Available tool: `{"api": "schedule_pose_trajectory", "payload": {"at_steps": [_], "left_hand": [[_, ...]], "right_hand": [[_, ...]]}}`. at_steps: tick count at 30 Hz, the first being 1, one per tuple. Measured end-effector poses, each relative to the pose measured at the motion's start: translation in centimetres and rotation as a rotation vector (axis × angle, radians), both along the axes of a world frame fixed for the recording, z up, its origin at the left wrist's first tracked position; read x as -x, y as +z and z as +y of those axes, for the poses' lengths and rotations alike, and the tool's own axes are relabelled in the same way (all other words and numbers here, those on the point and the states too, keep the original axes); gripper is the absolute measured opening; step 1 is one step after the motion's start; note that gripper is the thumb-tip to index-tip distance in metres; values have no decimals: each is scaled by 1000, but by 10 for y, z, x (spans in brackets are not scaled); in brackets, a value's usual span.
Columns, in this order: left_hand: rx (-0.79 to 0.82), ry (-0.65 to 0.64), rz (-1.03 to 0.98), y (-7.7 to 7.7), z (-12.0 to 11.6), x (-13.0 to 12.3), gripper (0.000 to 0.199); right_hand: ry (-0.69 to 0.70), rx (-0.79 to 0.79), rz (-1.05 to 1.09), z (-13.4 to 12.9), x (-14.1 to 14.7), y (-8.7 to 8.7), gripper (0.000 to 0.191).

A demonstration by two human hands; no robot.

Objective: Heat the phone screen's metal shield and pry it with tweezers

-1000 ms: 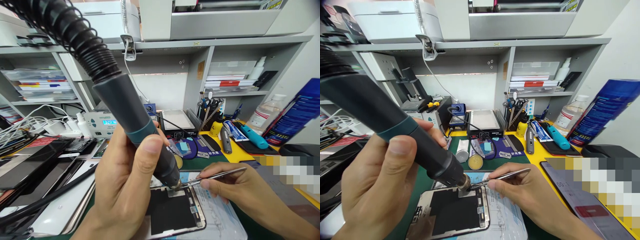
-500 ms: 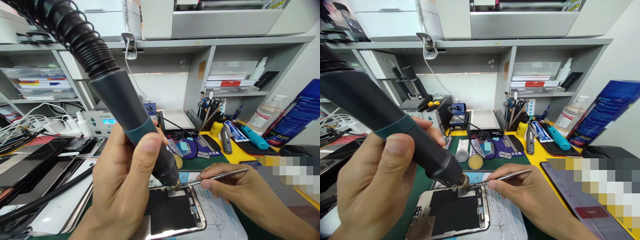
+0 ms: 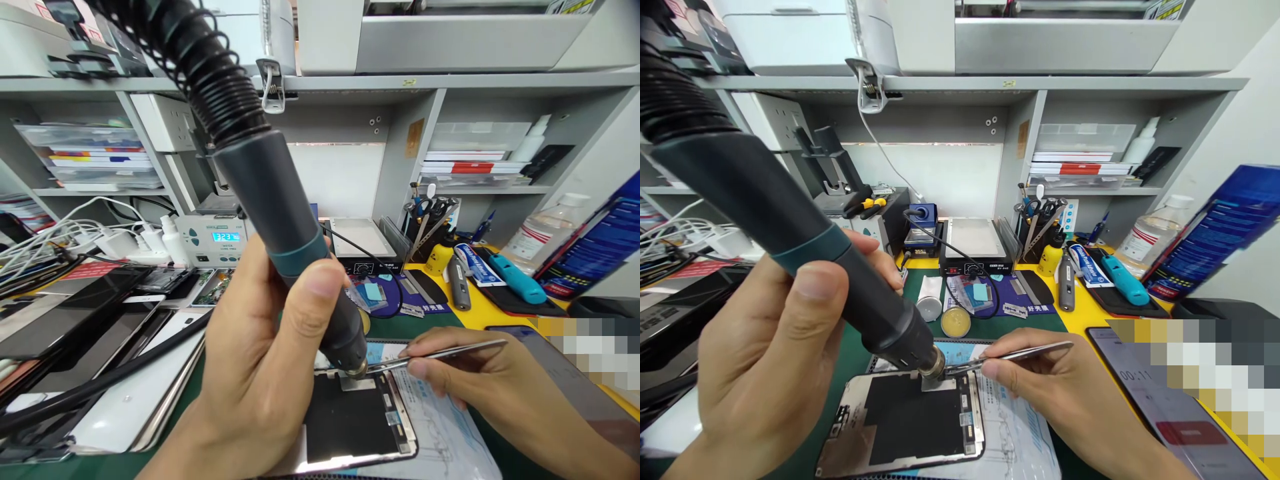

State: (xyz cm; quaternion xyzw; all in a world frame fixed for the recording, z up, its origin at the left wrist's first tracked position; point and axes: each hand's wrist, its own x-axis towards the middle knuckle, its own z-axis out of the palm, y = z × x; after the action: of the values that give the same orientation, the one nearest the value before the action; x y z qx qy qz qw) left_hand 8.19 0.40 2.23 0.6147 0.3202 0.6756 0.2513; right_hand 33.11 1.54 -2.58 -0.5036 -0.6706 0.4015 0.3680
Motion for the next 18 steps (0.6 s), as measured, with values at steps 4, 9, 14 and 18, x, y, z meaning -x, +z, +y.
{"api": "schedule_pose_trajectory", "payload": {"at_steps": [4, 9, 14, 18], "left_hand": [[-14, -8, -5, -2, 2, -1, 20], [-77, 51, 30, -3, 4, -1, 23], [-99, 92, 75, -2, 3, 0, 23], [-64, 111, 85, 1, 1, -3, 24]], "right_hand": [[-7, -12, -5, 0, 1, 2, 13], [-16, -73, -38, 1, 2, 2, 11], [-9, -120, -84, 0, 2, 3, 5], [2, -176, -109, 0, 2, 2, 8]]}}
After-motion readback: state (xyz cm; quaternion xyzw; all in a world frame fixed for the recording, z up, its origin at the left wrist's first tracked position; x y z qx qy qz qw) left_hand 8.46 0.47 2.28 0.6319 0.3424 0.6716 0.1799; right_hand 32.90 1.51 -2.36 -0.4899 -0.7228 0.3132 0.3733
